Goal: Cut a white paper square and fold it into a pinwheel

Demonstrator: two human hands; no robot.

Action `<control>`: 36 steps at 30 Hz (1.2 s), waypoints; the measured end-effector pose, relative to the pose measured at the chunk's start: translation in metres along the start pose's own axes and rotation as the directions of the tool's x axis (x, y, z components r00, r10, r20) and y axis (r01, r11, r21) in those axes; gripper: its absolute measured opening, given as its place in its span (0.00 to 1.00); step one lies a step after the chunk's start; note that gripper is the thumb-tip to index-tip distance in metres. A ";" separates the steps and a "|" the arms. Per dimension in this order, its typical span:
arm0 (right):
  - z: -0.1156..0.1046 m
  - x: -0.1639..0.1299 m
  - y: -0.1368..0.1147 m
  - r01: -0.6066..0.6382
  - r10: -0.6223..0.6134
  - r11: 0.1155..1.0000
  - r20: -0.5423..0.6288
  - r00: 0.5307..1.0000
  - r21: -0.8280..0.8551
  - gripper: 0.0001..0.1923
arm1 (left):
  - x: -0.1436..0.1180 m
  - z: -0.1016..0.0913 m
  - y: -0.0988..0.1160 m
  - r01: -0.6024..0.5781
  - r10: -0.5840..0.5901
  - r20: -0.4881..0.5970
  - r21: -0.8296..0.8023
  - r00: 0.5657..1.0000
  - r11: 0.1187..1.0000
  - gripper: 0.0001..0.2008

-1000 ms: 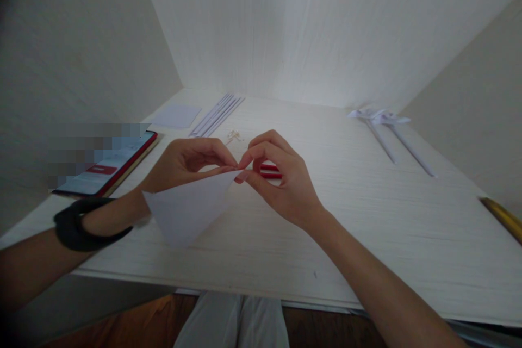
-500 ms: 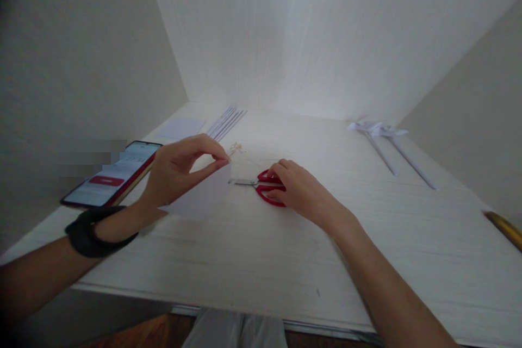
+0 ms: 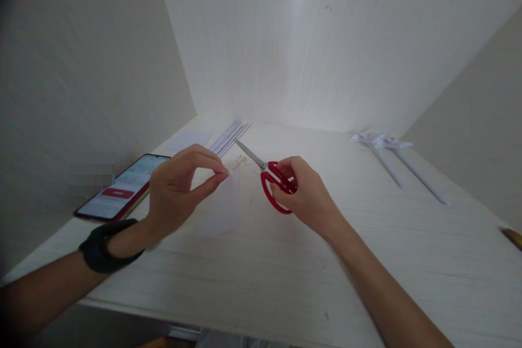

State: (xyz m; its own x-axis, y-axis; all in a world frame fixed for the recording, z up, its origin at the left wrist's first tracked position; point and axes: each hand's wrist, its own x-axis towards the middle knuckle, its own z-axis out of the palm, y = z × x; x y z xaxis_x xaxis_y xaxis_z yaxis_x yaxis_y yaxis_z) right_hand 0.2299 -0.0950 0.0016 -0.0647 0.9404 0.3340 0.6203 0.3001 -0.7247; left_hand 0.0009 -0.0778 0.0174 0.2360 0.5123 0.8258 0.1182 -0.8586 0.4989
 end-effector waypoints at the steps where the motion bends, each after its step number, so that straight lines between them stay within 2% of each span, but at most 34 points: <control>1: 0.001 0.000 -0.002 -0.010 0.010 0.996 -0.004 1.000 0.085 0.13 | 0.000 0.000 0.000 0.005 -0.005 0.002 -0.012 1.000 1.000 0.07; 4: 0.005 -0.001 -0.010 -0.023 0.029 0.969 -0.021 0.999 0.245 0.17 | -0.001 0.001 0.000 0.009 -0.008 0.016 -0.041 1.000 0.999 0.06; 7: 0.007 -0.005 -0.019 0.016 -0.003 0.982 -0.069 0.998 0.188 0.20 | -0.001 0.002 0.000 0.005 -0.004 0.018 -0.058 1.000 0.998 0.06; 10: 0.006 -0.011 -0.025 0.175 -0.175 0.984 -0.104 0.979 -0.002 0.18 | -0.002 0.002 0.000 0.003 -0.002 0.013 -0.065 1.000 0.998 0.07; 13: 0.005 -0.015 -0.027 0.349 -0.362 0.930 -0.118 0.925 -0.117 0.17 | -0.003 0.002 -0.001 -0.004 0.004 0.002 -0.085 1.000 0.996 0.08; 17: 0.005 -0.016 -0.024 0.471 -0.499 0.859 -0.123 0.858 -0.202 0.19 | -0.003 0.002 0.002 0.016 -0.014 0.019 -0.113 1.000 0.993 0.09; 21: 0.005 -0.016 -0.022 0.508 -0.545 0.823 -0.101 0.833 -0.253 0.21 | -0.002 0.001 0.005 0.057 -0.052 0.040 -0.151 0.998 0.987 0.12; 26: 0.003 -0.018 -0.022 0.509 -0.570 0.803 -0.151 0.808 -0.311 0.20 | -0.002 0.000 0.004 0.082 -0.076 0.038 -0.167 0.996 0.983 0.11; 36: 0.002 -0.019 -0.022 0.505 -0.585 0.789 -0.176 0.792 -0.349 0.21 | -0.003 0.001 0.004 0.071 -0.064 0.038 -0.223 0.997 0.972 0.11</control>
State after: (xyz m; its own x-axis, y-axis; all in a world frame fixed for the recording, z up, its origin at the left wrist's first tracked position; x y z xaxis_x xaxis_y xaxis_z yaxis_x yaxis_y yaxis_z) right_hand 0.2162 -0.1193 0.0097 -0.2763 0.5410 0.7944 0.7298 0.6559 -0.1928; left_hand 0.0014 -0.0829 0.0172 0.2646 0.5648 0.7817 -0.0835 -0.7941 0.6020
